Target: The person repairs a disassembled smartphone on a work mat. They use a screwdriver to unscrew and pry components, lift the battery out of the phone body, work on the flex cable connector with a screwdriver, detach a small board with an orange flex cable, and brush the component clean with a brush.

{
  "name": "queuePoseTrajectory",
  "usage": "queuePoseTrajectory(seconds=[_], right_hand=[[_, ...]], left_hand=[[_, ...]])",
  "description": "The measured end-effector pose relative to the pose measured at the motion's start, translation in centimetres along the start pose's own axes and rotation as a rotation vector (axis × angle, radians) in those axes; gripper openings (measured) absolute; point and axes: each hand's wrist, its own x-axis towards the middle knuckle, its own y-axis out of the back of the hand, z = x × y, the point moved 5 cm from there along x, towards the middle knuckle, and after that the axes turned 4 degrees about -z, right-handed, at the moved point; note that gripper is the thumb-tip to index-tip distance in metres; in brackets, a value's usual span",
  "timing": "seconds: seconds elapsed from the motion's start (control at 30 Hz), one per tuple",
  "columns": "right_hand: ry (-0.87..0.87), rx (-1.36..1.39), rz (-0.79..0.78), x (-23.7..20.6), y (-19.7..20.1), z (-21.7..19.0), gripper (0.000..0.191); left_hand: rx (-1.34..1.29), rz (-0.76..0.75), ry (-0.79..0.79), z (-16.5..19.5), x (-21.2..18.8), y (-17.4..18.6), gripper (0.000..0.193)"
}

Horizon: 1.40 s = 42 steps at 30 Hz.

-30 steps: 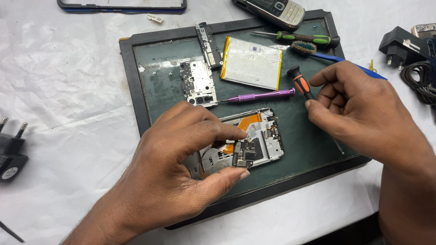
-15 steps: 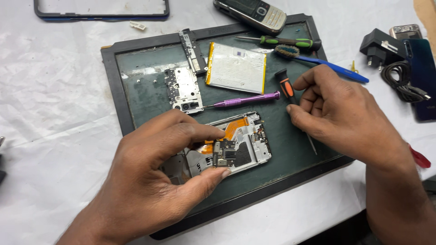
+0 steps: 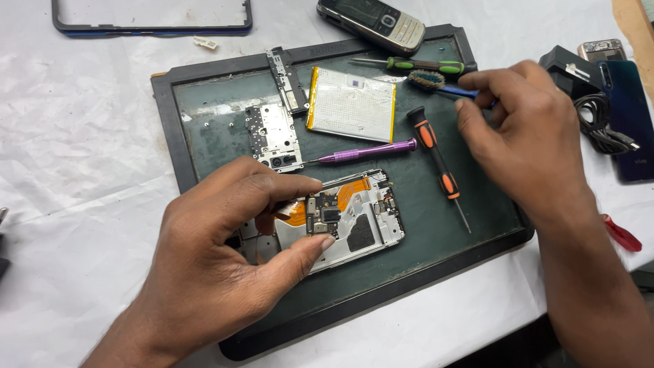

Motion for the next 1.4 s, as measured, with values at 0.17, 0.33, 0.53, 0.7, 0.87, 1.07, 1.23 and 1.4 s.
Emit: queuePoseTrajectory(seconds=[0.17,0.33,0.53,0.7,0.87,1.07,1.23,1.4], right_hand=[[0.097,-0.138,0.008,0.9,-0.9,1.4,0.017],[0.185,-0.172,0.06,0.5,-0.6,0.8,0.015],[0.237,-0.077,0.068,-0.6,0.6,-1.9,0.014],[0.25,0.089,0.048,-1.4,0.8,-4.1,0.01],[0.299,0.111,0.062,-1.8,0.8,-5.8,0.011],[0.341,0.167,0.056,-2.3,0.7,-6.7,0.011],[0.401,0.189,0.021,-3.0,0.0,-7.4,0.011],[0.466,0.202,-0.024,-3.5,-0.1,-7.8,0.014]], left_hand=[[0.018,0.019,-0.001,0.2,0.2,0.2,0.04],[-0.003,0.042,-0.011,0.5,0.3,0.4,0.04],[-0.197,0.05,0.098,0.4,-0.3,0.2,0.039],[-0.278,0.045,0.164,-0.4,-0.3,0.1,0.04],[-0.366,0.029,0.206,-0.8,-0.3,-0.3,0.041],[-0.426,0.026,0.221,-1.0,-0.3,-0.7,0.043],[-0.49,0.038,0.22,-1.4,0.0,-0.8,0.043],[-0.532,0.016,0.242,-1.3,0.1,-0.7,0.045]])
